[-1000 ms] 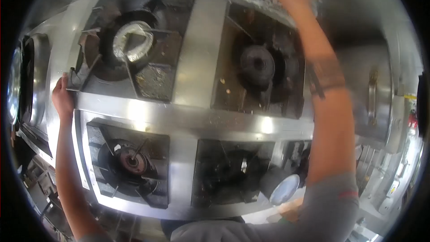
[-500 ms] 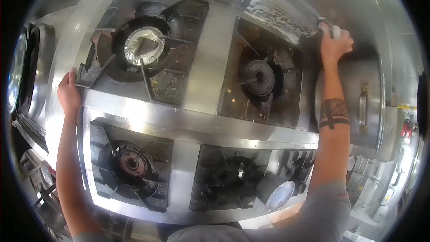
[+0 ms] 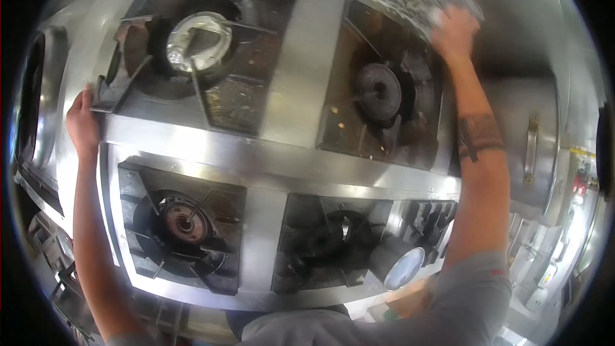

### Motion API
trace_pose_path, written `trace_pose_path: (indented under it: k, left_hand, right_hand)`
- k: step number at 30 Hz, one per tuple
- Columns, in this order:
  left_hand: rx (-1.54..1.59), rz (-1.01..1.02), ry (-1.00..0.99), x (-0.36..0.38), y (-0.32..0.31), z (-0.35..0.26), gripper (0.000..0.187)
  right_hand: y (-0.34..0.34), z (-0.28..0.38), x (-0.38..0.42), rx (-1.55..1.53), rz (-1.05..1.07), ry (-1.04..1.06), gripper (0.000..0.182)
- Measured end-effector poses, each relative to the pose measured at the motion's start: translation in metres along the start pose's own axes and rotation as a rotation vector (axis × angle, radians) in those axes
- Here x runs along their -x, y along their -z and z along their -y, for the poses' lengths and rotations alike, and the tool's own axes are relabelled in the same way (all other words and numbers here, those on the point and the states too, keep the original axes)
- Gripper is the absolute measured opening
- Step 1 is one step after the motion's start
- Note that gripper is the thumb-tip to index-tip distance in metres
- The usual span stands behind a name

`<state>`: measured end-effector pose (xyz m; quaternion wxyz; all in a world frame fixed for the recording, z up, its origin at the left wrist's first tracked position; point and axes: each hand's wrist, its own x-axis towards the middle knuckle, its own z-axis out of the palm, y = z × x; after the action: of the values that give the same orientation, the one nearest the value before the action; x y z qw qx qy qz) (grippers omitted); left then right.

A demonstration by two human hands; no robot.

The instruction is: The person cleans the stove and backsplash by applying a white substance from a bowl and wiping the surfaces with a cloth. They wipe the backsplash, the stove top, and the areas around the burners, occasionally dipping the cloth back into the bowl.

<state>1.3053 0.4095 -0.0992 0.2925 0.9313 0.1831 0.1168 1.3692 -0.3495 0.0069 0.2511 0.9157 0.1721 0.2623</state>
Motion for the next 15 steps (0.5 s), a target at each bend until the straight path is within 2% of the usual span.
trace_pose_path:
  k: [1,2,3,4,6,8,9,10,11,13,14,15]
  left_hand:
    - [-0.018,-0.018,-0.086,-0.01,-0.002,0.019,0.053]
    - [-0.04,-0.037,-0.172,-0.013,-0.005,0.025,0.053]
    - [0.017,0.024,-0.071,-0.013,0.0,0.015,0.052]
    - [-0.088,0.004,-0.263,-0.021,-0.003,0.033,0.051]
    - [0.002,-0.015,-0.168,-0.013,-0.002,0.019,0.052]
    - [-0.047,-0.029,-0.175,-0.012,-0.002,0.022,0.051]
    - [-0.098,-0.036,-0.198,-0.013,-0.001,0.021,0.05]
    - [-0.096,-0.035,-0.208,-0.015,-0.001,0.015,0.05]
    - [-0.054,-0.037,-0.136,-0.012,-0.001,0.009,0.05]
    - [-0.03,0.043,-0.048,-0.019,0.002,0.02,0.048]
    - [-0.038,0.062,-0.05,-0.018,0.0,0.021,0.048]
    - [-0.122,0.028,-0.125,-0.019,-0.001,0.024,0.049]
  right_hand:
    - [-0.012,0.008,-0.017,0.014,-0.04,0.07,0.027]
    - [-0.013,-0.003,-0.006,0.013,-0.022,0.056,0.027]
    - [-0.013,-0.012,0.001,0.041,-0.002,0.035,0.025]
    - [-0.01,-0.017,0.013,0.068,0.029,0.007,0.024]
    - [-0.013,-0.016,0.012,0.12,0.056,-0.01,0.023]
    - [0.007,-0.03,0.041,0.217,0.043,-0.156,0.028]
    - [0.008,-0.028,0.038,0.157,-0.022,-0.043,0.026]
    - [-0.007,-0.021,0.018,0.06,0.016,-0.029,0.025]
    - [-0.03,-0.006,-0.017,-0.207,-0.328,0.188,0.028]
    - [-0.001,0.077,-0.091,-0.138,-0.238,0.149,0.01]
    - [-0.017,0.069,-0.073,-0.144,-0.219,0.143,0.01]
    - [-0.045,0.047,-0.054,-0.274,0.057,-0.183,0.019]
